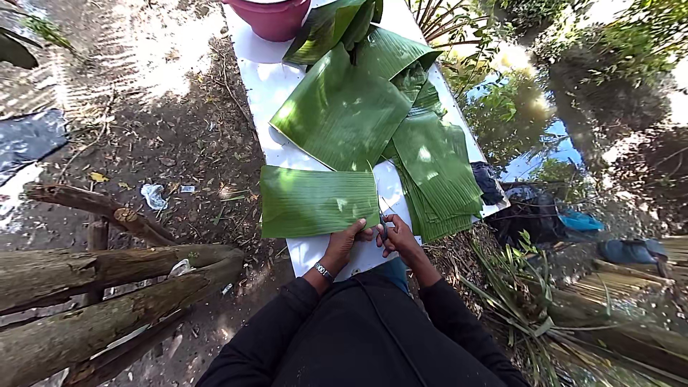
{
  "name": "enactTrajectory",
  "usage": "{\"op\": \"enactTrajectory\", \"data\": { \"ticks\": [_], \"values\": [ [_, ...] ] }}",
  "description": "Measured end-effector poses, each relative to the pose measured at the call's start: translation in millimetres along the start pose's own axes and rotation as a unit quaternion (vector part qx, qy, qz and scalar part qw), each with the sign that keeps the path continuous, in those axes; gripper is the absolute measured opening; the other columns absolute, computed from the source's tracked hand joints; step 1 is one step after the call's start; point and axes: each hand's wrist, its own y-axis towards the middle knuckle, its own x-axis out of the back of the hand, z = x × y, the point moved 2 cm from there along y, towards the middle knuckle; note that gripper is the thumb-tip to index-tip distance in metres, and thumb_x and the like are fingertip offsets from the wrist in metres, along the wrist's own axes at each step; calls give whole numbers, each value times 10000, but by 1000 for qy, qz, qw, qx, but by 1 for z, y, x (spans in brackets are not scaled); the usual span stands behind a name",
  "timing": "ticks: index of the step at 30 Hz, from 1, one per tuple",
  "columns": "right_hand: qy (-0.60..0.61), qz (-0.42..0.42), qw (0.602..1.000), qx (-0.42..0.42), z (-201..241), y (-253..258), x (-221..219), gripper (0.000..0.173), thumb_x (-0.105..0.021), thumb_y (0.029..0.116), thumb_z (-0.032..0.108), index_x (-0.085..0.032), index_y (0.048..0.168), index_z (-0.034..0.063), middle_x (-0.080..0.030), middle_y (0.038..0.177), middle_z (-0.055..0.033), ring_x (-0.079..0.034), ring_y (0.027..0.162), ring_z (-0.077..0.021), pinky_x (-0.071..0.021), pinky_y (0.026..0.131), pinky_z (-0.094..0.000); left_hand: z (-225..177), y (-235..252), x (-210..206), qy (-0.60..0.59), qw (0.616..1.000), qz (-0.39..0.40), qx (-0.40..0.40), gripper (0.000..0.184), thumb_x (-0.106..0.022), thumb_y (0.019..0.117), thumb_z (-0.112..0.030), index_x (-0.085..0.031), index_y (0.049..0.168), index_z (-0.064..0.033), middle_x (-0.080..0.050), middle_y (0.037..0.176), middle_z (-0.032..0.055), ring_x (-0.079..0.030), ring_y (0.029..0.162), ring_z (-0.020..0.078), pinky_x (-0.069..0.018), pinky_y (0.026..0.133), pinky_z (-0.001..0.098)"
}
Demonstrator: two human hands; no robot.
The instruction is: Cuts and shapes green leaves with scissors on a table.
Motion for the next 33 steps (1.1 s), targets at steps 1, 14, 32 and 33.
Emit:
{"op": "enactTrajectory", "data": {
  "ticks": [1,14,32,33],
  "values": [
    [2,6,1000,-1,1,0,1,271,-551,1051,156,-420,1249,24,-600,661,-33,-552,450,-108,-518,439,-263,0,0,0,0,1000,5,2,151,-577,1033,-50,-648,976,70,-722,713,114,-704,622,169,-600,658,274],
    [23,39,999,20,3,2,3,210,-496,1073,200,-564,1146,15,-635,700,-19,-509,454,-57,-465,435,-206,5,2,5,-12,998,48,-32,157,-553,1039,-40,-641,957,60,-694,683,106,-645,557,140,-556,580,242],
    [22,-12,997,79,-5,-3,10,191,-636,988,73,-627,1143,-38,-647,702,-25,-545,492,-55,-434,415,-196,9,-2,3,28,996,90,10,299,-495,1090,-162,-660,943,39,-715,708,98,-654,555,132,-563,582,247],
    [16,-9,996,88,-6,-4,11,201,-640,983,72,-630,1148,-41,-649,702,-23,-550,495,-57,-441,420,-199,11,-6,4,84,987,134,39,373,-462,1106,-257,-669,995,32,-727,743,89,-661,575,122,-560,583,243]
  ]
}}
